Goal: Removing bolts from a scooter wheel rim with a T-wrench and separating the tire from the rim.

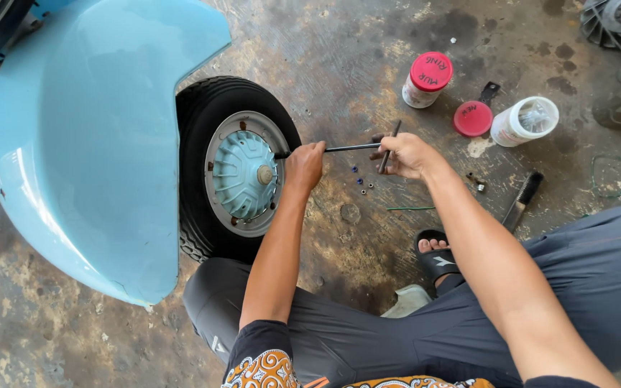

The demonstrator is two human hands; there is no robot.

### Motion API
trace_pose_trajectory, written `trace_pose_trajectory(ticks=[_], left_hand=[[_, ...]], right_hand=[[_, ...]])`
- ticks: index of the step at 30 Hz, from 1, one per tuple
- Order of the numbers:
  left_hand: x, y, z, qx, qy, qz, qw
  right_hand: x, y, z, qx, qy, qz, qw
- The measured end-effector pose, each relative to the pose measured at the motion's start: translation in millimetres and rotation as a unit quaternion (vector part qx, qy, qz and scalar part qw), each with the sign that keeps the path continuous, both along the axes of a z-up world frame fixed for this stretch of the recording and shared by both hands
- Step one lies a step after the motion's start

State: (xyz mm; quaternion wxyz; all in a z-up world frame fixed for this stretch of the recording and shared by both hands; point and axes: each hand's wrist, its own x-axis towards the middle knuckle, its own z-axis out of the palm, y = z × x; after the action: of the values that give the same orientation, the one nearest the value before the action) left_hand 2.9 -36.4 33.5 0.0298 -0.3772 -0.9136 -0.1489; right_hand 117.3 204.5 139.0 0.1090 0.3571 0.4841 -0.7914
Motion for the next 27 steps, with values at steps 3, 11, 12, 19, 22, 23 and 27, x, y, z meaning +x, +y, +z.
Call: trace_pose_trajectory(ticks=[3,11,12,19,22,23,27], left_hand=[[8.6,0.0,19.9,0.003,0.005,0.008,1.0],[9.1,7.5,8.8,0.014,0.11,0.001,0.994],[8.8,8.6,6.7,0.012,0.11,-0.002,0.994],[2.8,8.3,-25.4,0.028,0.097,0.03,0.994],[8.9,1.7,-25.9,0.022,0.077,0.038,0.996],[10.0,4.3,-22.5,0.025,0.073,0.045,0.996],[5.4,8.9,-25.2,0.004,0.062,0.073,0.995]], right_hand=[[-5.4,11.8,-35.0,0.115,0.039,0.097,0.988],[-1.8,30.9,-15.5,0.356,0.177,0.282,0.873],[-2.0,32.5,-8.2,0.403,0.17,0.316,0.842],[4.4,25.1,-32.5,0.69,0.328,0.264,0.588],[18.1,22.9,-43.9,0.772,0.311,0.234,0.503],[23.4,24.2,-43.2,0.714,0.277,0.216,0.606],[25.6,39.7,-88.3,0.42,-0.039,0.056,0.905]])
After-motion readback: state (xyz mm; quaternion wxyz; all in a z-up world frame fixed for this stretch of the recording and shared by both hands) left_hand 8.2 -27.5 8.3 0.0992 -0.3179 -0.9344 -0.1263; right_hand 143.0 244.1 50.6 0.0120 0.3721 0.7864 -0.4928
